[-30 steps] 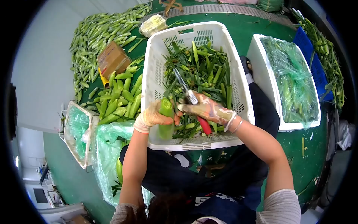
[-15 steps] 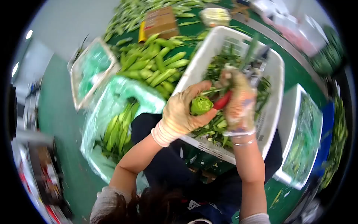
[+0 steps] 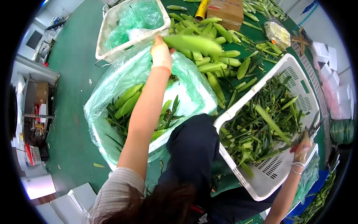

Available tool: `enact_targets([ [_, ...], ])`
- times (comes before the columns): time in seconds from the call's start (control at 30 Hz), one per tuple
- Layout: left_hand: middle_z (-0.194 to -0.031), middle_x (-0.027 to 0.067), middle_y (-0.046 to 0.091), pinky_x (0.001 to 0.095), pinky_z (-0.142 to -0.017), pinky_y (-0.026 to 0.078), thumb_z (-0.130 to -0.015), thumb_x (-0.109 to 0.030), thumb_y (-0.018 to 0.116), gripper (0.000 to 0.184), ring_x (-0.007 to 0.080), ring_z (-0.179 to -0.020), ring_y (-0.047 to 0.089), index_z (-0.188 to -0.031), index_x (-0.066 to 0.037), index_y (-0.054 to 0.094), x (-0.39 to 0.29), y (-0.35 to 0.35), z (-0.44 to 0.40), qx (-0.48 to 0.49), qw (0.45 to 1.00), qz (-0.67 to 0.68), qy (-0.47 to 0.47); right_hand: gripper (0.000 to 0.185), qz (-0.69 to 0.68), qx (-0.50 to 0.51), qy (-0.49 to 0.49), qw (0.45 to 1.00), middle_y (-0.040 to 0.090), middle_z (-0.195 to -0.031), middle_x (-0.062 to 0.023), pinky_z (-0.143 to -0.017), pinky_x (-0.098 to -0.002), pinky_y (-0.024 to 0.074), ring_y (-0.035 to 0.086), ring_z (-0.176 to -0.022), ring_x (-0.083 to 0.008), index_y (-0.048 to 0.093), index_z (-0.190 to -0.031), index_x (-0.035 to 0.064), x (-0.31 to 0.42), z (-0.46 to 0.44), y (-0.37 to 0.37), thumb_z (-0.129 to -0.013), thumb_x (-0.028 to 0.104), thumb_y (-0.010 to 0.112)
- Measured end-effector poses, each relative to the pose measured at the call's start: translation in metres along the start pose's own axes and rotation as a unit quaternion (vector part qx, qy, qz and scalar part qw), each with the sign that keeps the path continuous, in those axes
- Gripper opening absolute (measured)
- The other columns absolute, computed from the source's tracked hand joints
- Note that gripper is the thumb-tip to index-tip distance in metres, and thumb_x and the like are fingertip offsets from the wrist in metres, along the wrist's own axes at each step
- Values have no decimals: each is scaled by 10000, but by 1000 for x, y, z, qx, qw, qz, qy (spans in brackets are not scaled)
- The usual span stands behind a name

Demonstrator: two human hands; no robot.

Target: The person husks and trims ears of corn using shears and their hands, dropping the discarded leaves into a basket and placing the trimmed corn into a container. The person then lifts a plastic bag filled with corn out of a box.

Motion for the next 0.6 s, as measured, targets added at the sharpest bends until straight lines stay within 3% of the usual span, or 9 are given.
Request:
enact_targets([
  [0.1, -1108, 121, 576, 352, -684, 552, -947, -344, 472, 419, 244, -879, 607, -1219, -25, 473, 37, 9, -84, -12, 986, 142, -88, 432, 273, 92, -19, 957, 627, -1056, -142, -770, -356, 481, 594, -885, -246, 550, -1140, -27, -62, -24, -79, -838, 266, 642],
  [0.17, -1166, 126, 555, 362, -702, 559, -959, -340, 465, 423, 239, -933, 598, -1253, -37, 447, 41, 8, -105, 40, 987, 144, -64, 576, 580, 33, 78, 810, 601, -1085, -261, -862, -421, 458, 570, -1014, -393, 544, -1108, -57, -55, 1, -81, -664, 246, 751],
  [0.23, -1264, 148, 511, 363, -722, 562, -966, -337, 467, 428, 213, -1030, 572, -1282, -51, 437, 50, -8, -132, 189, 942, 262, -96, 521, 681, 32, -5, 732, 600, -1026, -268, -850, -411, 463, 566, -964, -404, 575, -1038, -66, -38, 40, -57, -647, 236, 739],
  [0.3, -1266, 140, 534, 360, -739, 553, -936, -334, 502, 410, 190, -1039, 579, -1230, -49, 502, 39, -48, -139, 336, 913, 231, 28, 537, 703, 64, -33, 708, 590, -1024, -274, -860, -442, 455, 550, -964, -433, 556, -1043, -75, -47, 59, -71, -639, 233, 731],
  [0.37, -1120, 105, 630, 373, -753, 541, -873, -319, 561, 371, 203, -945, 625, -1119, -42, 591, 29, -115, -107, 326, 932, -39, 154, 500, 687, 57, 25, 724, 572, -1002, -254, -888, -449, 436, 525, -984, -418, 538, -989, -44, -47, 75, -63, -608, 204, 745],
  [0.4, -1011, 95, 679, 379, -753, 534, -836, -308, 594, 349, 220, -886, 647, -1054, -38, 632, 42, -149, -98, 268, 947, -151, 96, 501, 682, 76, 29, 727, 575, -977, -247, -864, -449, 446, 540, -961, -417, 537, -997, -42, -47, 79, -58, -613, 208, 739],
  [0.47, -731, 118, 664, 366, -651, 497, -869, -284, 529, 276, 252, -695, 645, -813, -39, 643, 104, -177, -83, 238, 863, -446, 23, 494, 660, 94, 18, 745, 581, -989, -244, -835, -446, 459, 554, -934, -422, 534, -1011, -38, -54, 79, -49, -623, 193, 734],
  [0.53, -736, 98, 645, 359, -639, 468, -834, -215, 521, 182, 218, -698, 626, -801, -80, 638, 170, -186, -81, 216, 652, -670, 280, 470, 602, 128, 9, 788, 590, -986, -231, -820, -430, 466, 571, -906, -392, 529, -1034, -39, -43, 82, -9, -642, 129, 727],
  [0.6, -746, 88, 647, 368, -650, 459, -810, -191, 531, 147, 217, -723, 627, -784, -97, 642, 204, -174, -88, 156, 532, -733, 394, 567, 592, 153, 31, 790, 579, -1047, -244, -861, -401, 445, 546, -950, -400, 489, -1151, -53, -32, 81, 16, -667, 147, 708],
])
Point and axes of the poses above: each hand's wrist, its own z-axis away from the middle knuckle, its own y-axis out of the palm, x = y × z, the point moved 3 cm from there along -z, towards the middle knuckle
